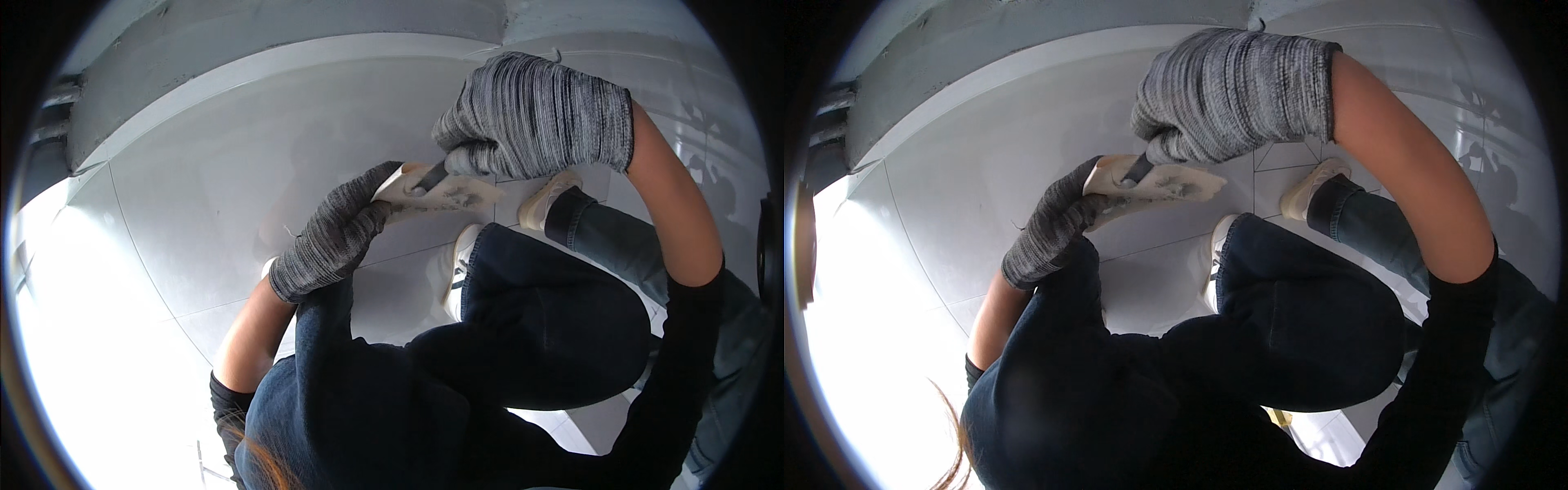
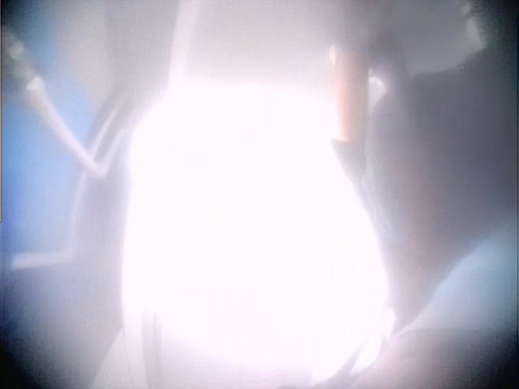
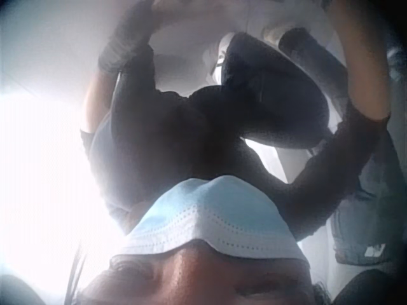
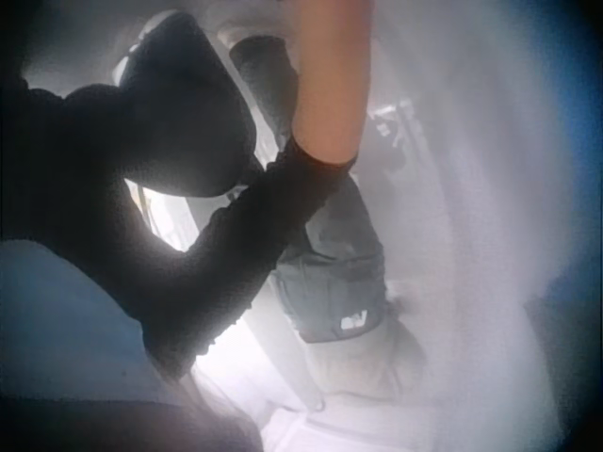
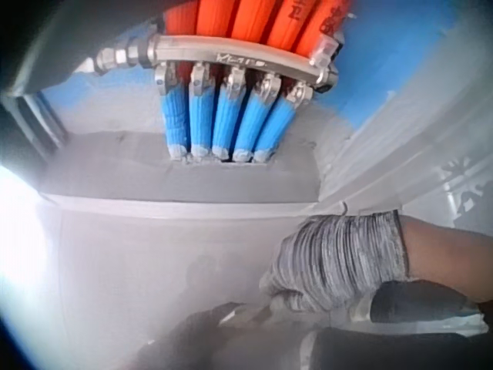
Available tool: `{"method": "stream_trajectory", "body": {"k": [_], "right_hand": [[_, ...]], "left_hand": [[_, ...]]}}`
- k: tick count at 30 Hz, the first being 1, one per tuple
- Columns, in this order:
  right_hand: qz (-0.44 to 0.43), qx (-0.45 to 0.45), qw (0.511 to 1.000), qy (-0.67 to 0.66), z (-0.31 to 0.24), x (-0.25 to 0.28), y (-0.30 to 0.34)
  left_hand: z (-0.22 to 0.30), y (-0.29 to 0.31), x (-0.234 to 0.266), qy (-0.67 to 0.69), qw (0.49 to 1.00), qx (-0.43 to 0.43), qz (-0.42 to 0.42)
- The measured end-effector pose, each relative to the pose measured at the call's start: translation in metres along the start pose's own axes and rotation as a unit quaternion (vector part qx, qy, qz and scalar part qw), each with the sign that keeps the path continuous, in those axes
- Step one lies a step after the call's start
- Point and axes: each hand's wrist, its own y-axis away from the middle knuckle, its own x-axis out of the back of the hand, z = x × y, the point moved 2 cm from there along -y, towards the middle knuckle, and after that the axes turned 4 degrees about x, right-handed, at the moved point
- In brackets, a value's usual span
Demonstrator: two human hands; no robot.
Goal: The person applies grout to the joints between white wall tiles using a small putty knife and a grout float. They repeatedly scoop grout from the float and press it into the seams, then smooth the surface. Another person is visible working nearby on the same wall.
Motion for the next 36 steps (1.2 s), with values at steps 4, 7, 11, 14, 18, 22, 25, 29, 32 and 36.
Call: {"method": "stream_trajectory", "body": {"k": [4, 7, 11, 14, 18, 22, 25, 29, 32, 36], "right_hand": [[0.102, -0.012, 0.995, 0.008, -0.001, 0.002, -0.006], [0.169, -0.05, 0.982, 0.071, -0.001, 0.018, -0.004], [0.173, 0.026, 0.983, 0.052, -0.011, 0.017, -0.005], [0.178, 0.087, 0.975, 0.097, -0.015, 0.0, -0.015], [0.151, 0.121, 0.977, 0.093, -0.01, -0.012, -0.023], [0.158, 0.148, 0.968, 0.129, -0.012, -0.013, -0.024], [0.156, 0.115, 0.978, 0.077, -0.012, -0.015, -0.023], [0.155, 0.113, 0.979, 0.06, -0.007, -0.019, -0.019], [0.159, 0.084, 0.982, 0.055, 0.003, -0.026, -0.014], [0.162, 0.004, 0.983, 0.088, 0.02, -0.03, -0.012]], "left_hand": [[-0.002, 0.011, 0.009, -0.005, 0.998, 0.011, 0.055], [-0.002, 0.02, 0.015, 0.039, 0.996, 0.059, 0.056], [-0.006, 0.024, 0.017, 0.278, 0.95, 0.14, 0.032], [-0.008, 0.028, 0.019, 0.254, 0.958, 0.136, -0.01], [-0.011, 0.03, 0.018, 0.237, 0.965, 0.109, -0.022], [-0.01, 0.03, 0.015, 0.112, 0.99, 0.08, -0.002], [-0.005, 0.033, 0.014, 0.002, 0.998, 0.053, 0.019], [-0.001, 0.033, 0.013, -0.022, 0.999, 0.027, 0.024], [-0.001, 0.029, 0.01, -0.062, 0.998, 0.006, 0.02], [-0.003, 0.019, 0.006, 0.021, 0.999, 0.011, -0.032]]}}
